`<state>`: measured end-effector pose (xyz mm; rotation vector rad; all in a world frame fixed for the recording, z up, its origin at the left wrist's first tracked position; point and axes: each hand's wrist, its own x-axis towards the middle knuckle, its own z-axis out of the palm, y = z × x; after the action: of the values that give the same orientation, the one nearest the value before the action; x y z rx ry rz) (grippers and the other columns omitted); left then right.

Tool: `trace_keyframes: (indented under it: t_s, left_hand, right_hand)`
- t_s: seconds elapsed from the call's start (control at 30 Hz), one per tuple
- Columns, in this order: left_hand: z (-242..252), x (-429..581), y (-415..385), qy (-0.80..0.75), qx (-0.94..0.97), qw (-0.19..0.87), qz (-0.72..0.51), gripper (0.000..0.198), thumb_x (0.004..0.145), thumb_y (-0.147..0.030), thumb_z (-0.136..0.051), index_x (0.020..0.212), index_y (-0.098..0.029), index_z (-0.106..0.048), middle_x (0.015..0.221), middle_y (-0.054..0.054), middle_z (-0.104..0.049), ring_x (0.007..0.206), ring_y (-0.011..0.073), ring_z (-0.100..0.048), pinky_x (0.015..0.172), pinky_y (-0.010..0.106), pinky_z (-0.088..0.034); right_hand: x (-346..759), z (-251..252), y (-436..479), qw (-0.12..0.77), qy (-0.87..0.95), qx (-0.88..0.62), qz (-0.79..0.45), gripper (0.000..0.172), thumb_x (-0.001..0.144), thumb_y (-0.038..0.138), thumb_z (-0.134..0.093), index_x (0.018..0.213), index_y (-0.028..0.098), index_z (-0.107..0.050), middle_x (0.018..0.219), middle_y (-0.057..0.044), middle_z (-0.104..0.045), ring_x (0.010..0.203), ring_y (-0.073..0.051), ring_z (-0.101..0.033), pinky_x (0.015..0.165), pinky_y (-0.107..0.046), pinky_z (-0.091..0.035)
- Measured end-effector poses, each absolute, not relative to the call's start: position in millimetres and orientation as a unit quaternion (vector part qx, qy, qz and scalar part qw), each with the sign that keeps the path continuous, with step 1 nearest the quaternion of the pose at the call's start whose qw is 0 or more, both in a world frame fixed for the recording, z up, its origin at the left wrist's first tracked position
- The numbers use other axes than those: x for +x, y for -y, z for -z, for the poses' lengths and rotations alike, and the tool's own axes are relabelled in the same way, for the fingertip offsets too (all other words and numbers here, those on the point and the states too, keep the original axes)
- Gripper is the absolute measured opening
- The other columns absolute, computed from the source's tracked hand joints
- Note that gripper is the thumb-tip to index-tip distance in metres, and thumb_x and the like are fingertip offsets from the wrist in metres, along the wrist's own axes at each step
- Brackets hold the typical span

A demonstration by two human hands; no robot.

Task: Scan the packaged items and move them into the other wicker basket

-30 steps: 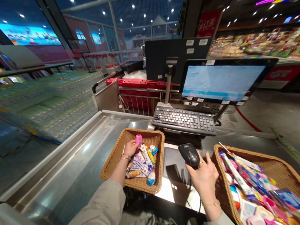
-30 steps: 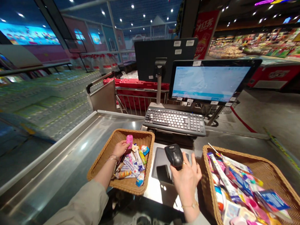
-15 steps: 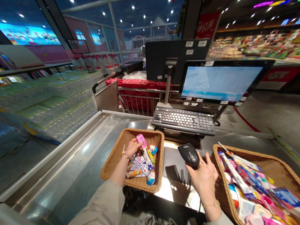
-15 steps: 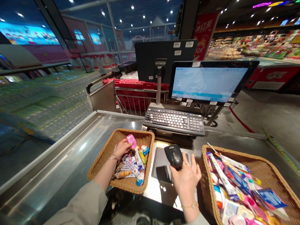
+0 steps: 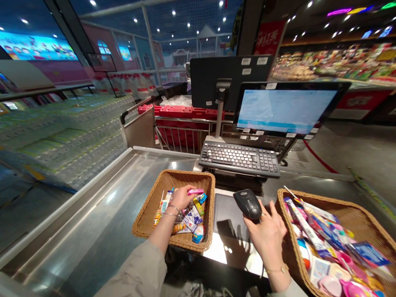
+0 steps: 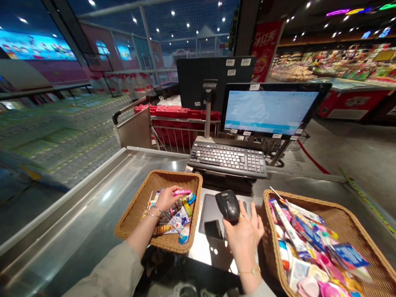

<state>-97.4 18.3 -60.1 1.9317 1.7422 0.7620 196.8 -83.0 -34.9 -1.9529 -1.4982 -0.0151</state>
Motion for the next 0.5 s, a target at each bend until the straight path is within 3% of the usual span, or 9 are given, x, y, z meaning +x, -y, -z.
trace_keyframes:
  t_s: [0.23, 0.37, 0.43, 0.5]
  left_hand:
    - [52.7, -77.5, -12.4, -0.613, 0.735, 0.115, -0.265, 0.031, 0.073, -0.025, -0.076, 0.104, -0.024, -0.072, 0.102, 0.006, -0.075, 0.097, 0.0227, -0.068, 0.092, 0.035, -0.049]
    - [44.1, -66.5, -6.1, -0.598, 0.744, 0.081, -0.287, 0.029, 0.078, -0.025, -0.071, 0.107, -0.026, -0.070, 0.111, 0.003, -0.073, 0.103, 0.0212, -0.067, 0.109, 0.044, -0.037]
    - [38.0, -61.1, -2.3, -0.596, 0.736, 0.063, -0.313, 0.027, 0.081, -0.026, -0.069, 0.108, -0.028, -0.069, 0.113, 0.002, -0.072, 0.103, 0.0213, -0.067, 0.109, 0.046, -0.039]
    - [31.7, -55.6, 1.1, -0.594, 0.724, 0.056, -0.348, 0.028, 0.081, -0.025, -0.068, 0.109, -0.030, -0.069, 0.114, 0.001, -0.072, 0.102, 0.0211, -0.068, 0.099, 0.040, -0.049]
  right_hand:
    - [195.5, 30.3, 89.9, 0.338, 0.572, -0.747, 0.006, 0.055, 0.071, 0.046, -0.050, 0.112, 0.013, -0.065, 0.133, -0.018, -0.053, 0.134, -0.031, -0.036, 0.107, -0.048, -0.027]
    - [194.4, 25.1, 94.5, 0.345, 0.576, -0.741, 0.012, 0.051, 0.072, 0.044, -0.049, 0.109, 0.014, -0.065, 0.133, -0.018, -0.054, 0.133, -0.031, -0.037, 0.106, -0.048, -0.027]
    - [193.6, 22.3, 96.6, 0.347, 0.579, -0.738, 0.014, 0.050, 0.072, 0.044, -0.050, 0.108, 0.014, -0.066, 0.133, -0.018, -0.054, 0.133, -0.032, -0.038, 0.106, -0.048, -0.028]
    - [192.6, 19.9, 98.4, 0.352, 0.580, -0.735, 0.017, 0.049, 0.071, 0.043, -0.051, 0.107, 0.014, -0.066, 0.132, -0.018, -0.054, 0.132, -0.033, -0.038, 0.104, -0.049, -0.029]
